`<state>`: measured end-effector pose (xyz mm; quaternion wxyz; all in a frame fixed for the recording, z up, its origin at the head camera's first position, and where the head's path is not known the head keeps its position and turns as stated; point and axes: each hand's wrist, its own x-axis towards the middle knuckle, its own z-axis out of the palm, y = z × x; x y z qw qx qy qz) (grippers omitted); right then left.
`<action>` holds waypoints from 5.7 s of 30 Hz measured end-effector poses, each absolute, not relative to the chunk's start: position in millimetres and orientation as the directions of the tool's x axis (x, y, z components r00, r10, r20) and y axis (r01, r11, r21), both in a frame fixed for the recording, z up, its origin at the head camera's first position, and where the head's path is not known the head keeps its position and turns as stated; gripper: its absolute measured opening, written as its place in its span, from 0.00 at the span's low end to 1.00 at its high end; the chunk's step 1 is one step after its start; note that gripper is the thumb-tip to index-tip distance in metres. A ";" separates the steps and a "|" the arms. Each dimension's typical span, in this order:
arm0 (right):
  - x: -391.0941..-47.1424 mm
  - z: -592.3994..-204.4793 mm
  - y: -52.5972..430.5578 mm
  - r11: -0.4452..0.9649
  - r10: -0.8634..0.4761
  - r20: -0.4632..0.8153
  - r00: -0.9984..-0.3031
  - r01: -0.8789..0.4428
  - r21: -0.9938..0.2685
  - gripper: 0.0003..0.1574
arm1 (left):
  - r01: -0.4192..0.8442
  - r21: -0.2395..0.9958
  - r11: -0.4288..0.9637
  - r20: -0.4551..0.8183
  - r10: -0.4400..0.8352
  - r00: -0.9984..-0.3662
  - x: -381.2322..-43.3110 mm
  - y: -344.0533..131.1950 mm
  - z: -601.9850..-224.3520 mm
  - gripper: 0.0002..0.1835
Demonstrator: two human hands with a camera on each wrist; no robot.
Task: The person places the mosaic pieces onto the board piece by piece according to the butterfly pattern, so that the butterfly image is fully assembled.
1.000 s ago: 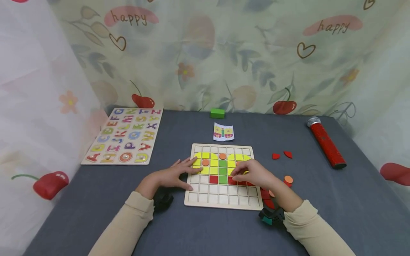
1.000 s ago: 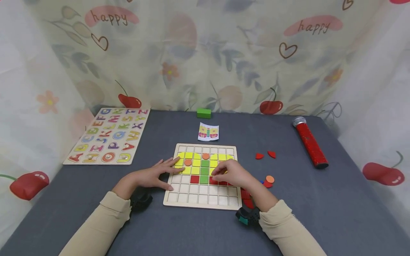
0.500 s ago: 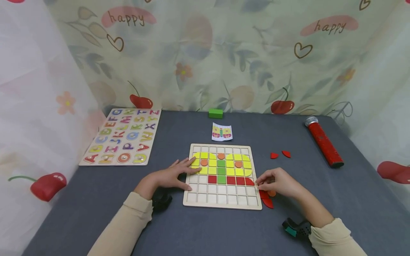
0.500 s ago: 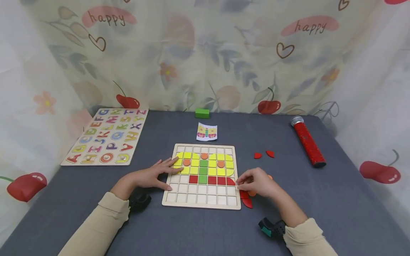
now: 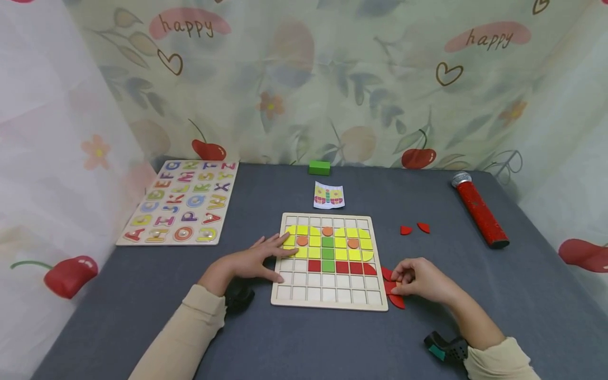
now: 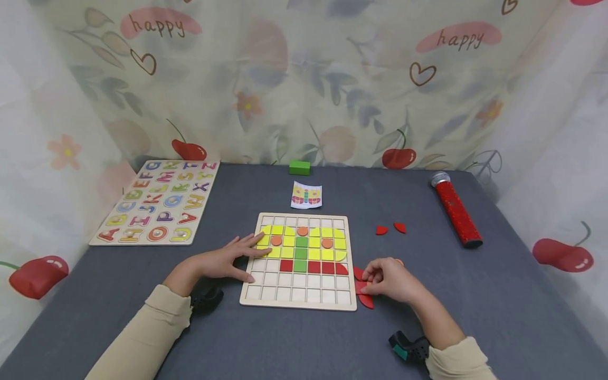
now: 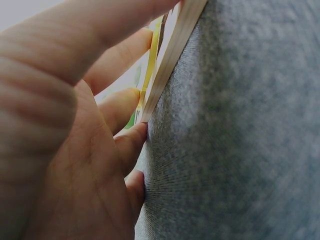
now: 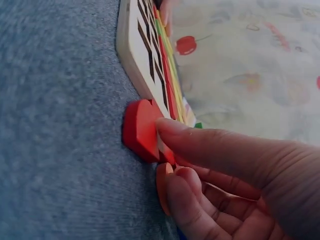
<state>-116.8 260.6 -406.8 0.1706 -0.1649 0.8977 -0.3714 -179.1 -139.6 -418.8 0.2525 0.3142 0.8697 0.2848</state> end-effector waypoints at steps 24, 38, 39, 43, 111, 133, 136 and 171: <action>-140.0 -392.8 247.1 0.637 -0.449 -0.228 -0.864 -0.130 -0.760 0.13 | 0.405 0.651 0.641 -0.262 0.692 -0.673 -179.1 -140.4 -419.7 0.41; -170.7 -401.4 172.6 0.544 -0.511 -0.205 -0.835 -0.129 -0.829 0.10 | 0.414 0.647 0.640 -0.259 0.695 -0.671 -179.1 -141.2 -418.8 0.41; -172.0 -402.1 165.7 0.534 -0.517 -0.210 -0.830 -0.122 -0.837 0.10 | 0.416 0.647 0.639 -0.256 0.696 -0.671 -179.4 -141.5 -419.0 0.41; -175.4 -406.4 139.5 0.514 -0.552 -0.223 -0.803 -0.117 -0.850 0.10 | 0.416 0.642 0.644 -0.263 0.694 -0.670 -180.6 -142.0 -420.6 0.41; -157.0 -408.0 247.1 0.571 -0.361 -0.266 -0.894 0.014 -0.821 0.20 | 0.426 0.652 0.627 -0.245 0.706 -0.664 -179.4 -139.9 -420.1 0.40; -155.7 -408.9 256.9 0.614 -0.466 -0.272 -0.842 -0.086 -0.785 0.16 | 0.419 0.653 0.630 -0.247 0.701 -0.669 -179.2 -139.3 -419.3 0.40; -157.9 -404.5 255.8 0.597 -0.472 -0.266 -0.841 -0.082 -0.798 0.16 | 0.419 0.651 0.633 -0.249 0.699 -0.670 -179.1 -139.5 -419.3 0.40; -183.0 -410.3 81.5 0.458 -0.632 -0.128 -0.764 -0.235 -0.857 0.07 | 0.411 0.666 0.622 -0.251 0.706 -0.662 -181.2 -140.3 -419.6 0.39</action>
